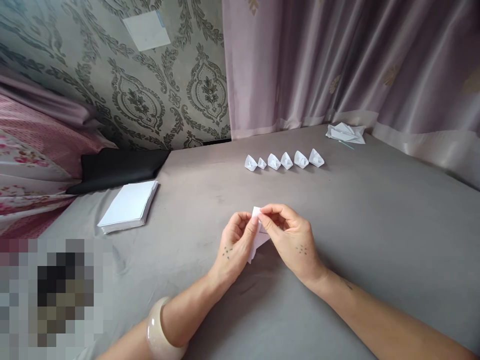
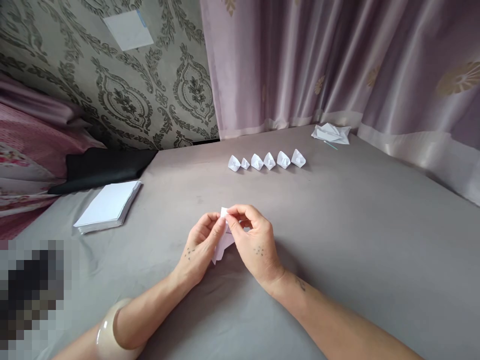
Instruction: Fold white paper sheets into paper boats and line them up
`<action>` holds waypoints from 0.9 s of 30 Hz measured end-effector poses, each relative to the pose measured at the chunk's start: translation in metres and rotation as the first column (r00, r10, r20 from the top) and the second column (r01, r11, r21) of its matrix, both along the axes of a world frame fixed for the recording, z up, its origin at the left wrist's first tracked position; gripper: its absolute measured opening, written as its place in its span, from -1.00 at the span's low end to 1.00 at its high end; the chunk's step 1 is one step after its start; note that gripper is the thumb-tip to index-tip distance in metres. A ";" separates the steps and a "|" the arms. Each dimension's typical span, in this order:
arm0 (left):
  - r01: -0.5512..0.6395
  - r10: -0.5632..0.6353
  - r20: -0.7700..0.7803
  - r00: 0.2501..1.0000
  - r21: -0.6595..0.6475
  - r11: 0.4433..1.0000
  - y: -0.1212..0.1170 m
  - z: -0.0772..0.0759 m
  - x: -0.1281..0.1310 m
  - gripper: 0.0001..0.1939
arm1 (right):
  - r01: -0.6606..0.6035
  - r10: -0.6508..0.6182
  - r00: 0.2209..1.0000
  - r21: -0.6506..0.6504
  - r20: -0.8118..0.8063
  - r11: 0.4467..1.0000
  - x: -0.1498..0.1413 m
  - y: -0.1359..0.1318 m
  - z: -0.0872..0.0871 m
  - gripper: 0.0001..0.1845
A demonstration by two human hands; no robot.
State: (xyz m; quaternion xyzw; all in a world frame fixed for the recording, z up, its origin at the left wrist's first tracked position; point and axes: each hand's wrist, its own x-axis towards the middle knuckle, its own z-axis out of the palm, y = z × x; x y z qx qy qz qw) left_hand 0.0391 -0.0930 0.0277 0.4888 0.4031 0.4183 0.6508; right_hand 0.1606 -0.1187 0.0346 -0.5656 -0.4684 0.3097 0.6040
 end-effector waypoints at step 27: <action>-0.015 0.010 0.168 0.986 0.028 0.999 0.012 -0.002 -0.008 -0.86 | -0.072 0.066 0.985 0.032 0.161 0.997 0.001 -0.002 0.010 -0.90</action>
